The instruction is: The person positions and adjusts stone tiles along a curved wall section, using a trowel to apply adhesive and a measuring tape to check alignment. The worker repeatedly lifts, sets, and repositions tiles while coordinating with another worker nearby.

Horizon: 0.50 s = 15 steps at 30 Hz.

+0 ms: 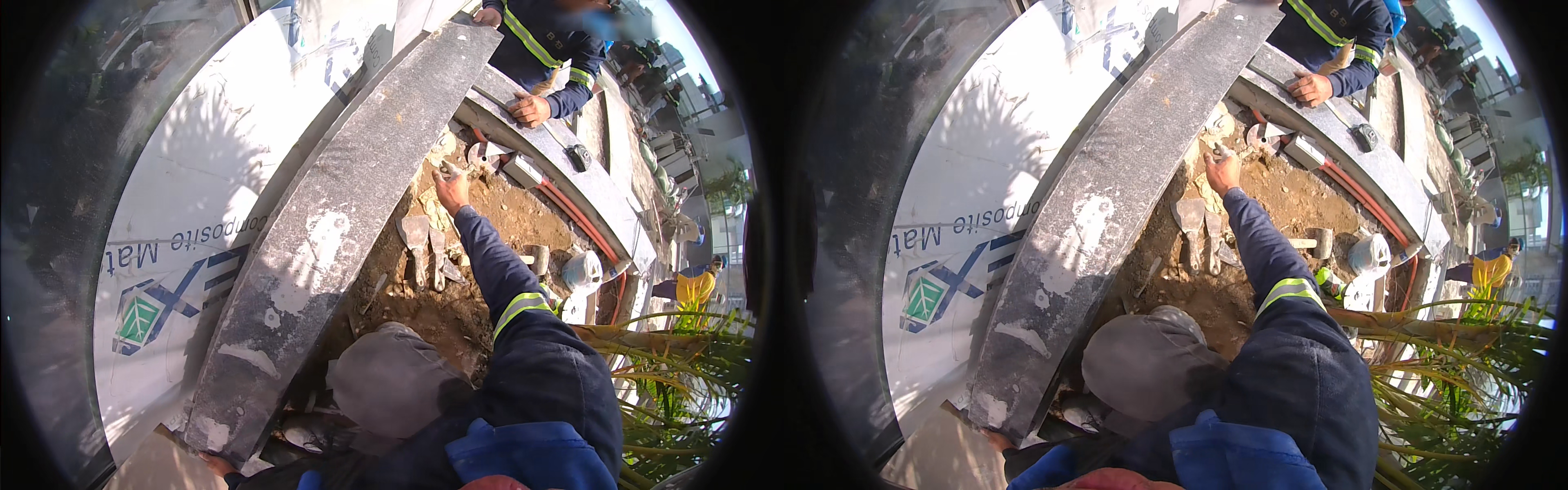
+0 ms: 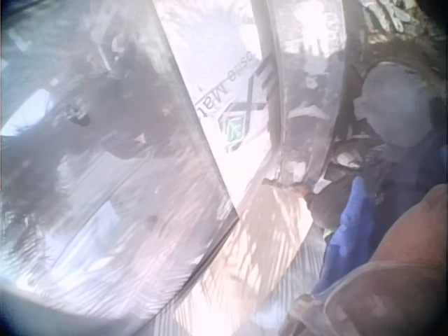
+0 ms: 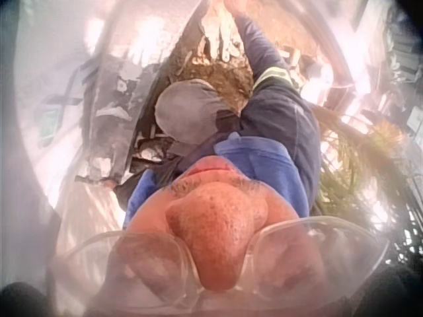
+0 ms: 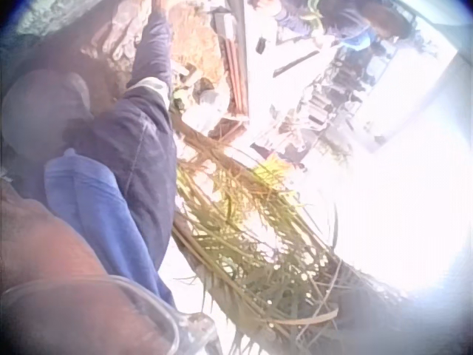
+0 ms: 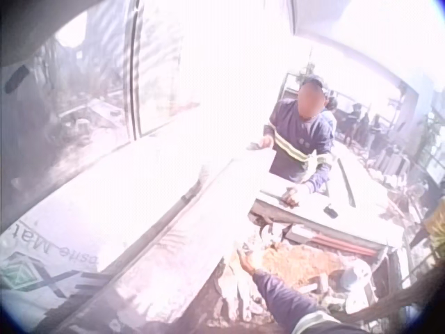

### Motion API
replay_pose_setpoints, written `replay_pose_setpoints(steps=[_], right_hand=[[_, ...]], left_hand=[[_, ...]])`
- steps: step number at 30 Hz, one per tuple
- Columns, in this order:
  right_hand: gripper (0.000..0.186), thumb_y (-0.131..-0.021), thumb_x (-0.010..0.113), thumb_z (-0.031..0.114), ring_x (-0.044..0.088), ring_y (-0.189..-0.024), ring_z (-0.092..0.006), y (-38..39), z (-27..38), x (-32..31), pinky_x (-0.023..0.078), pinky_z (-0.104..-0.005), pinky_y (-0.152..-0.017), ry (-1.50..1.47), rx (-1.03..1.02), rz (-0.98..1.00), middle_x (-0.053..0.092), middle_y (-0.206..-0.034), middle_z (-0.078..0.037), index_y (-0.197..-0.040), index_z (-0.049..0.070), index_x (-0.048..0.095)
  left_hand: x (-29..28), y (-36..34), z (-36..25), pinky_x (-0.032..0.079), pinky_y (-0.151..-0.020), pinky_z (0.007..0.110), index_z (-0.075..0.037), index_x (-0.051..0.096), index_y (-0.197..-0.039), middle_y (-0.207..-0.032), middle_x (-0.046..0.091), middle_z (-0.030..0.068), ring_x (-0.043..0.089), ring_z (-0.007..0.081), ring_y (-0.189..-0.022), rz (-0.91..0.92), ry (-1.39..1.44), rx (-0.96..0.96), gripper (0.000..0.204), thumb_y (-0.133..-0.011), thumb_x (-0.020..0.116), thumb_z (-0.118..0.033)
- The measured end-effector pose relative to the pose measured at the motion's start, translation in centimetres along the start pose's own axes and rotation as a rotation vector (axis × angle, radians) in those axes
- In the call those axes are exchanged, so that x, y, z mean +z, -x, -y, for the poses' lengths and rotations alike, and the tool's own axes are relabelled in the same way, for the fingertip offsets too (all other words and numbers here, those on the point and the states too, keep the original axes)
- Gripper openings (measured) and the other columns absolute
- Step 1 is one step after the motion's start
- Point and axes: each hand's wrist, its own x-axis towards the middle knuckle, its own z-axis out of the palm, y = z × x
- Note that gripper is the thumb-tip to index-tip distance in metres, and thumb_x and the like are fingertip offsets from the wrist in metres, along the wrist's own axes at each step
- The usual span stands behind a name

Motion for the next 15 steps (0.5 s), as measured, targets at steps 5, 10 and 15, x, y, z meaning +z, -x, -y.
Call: replay_pose_setpoints(steps=[5,10,15], right_hand=[[0.054,-0.102,0.060,0.039,0.069,-0.099,-0.0268,1.8,3.6,-1.1,0.054,-0.0384,-0.084,-0.505,0.143,0.065,0.069,-0.120,-0.017,-0.135,-0.003,0.060],[0.058,-0.105,0.050,0.044,0.066,-0.091,-0.0212,3.5,10.2,-3.7,0.052,-0.0368,-0.081,-0.778,0.310,0.105,0.068,-0.120,-0.015,-0.135,-0.004,0.059],[0.038,-0.098,0.068,0.031,0.058,-0.081,-0.0089,4.3,11.2,-3.8,0.048,-0.0267,-0.067,-0.631,0.094,0.090,0.069,-0.099,-0.002,-0.118,-0.001,0.068]], left_hand=[[0.0,-2.7,3.4,0.045,-0.101,0.053,0.011,0.057,-0.133,-0.127,0.061,0.0372,0.058,0.0516,-0.117,-0.041,-0.008,0.119,0.082,-0.104,0.036,-0.062],[0.7,-3.4,4.7,0.046,-0.099,0.053,0.007,0.057,-0.133,-0.125,0.062,0.0347,0.059,0.0492,-0.116,-0.099,-0.050,0.151,0.070,-0.106,0.040,-0.055],[0.3,-3.2,5.0,0.046,-0.097,0.053,0.006,0.060,-0.127,-0.122,0.063,0.0330,0.060,0.0480,-0.113,-0.098,-0.117,0.146,0.062,-0.106,0.042,-0.049]])
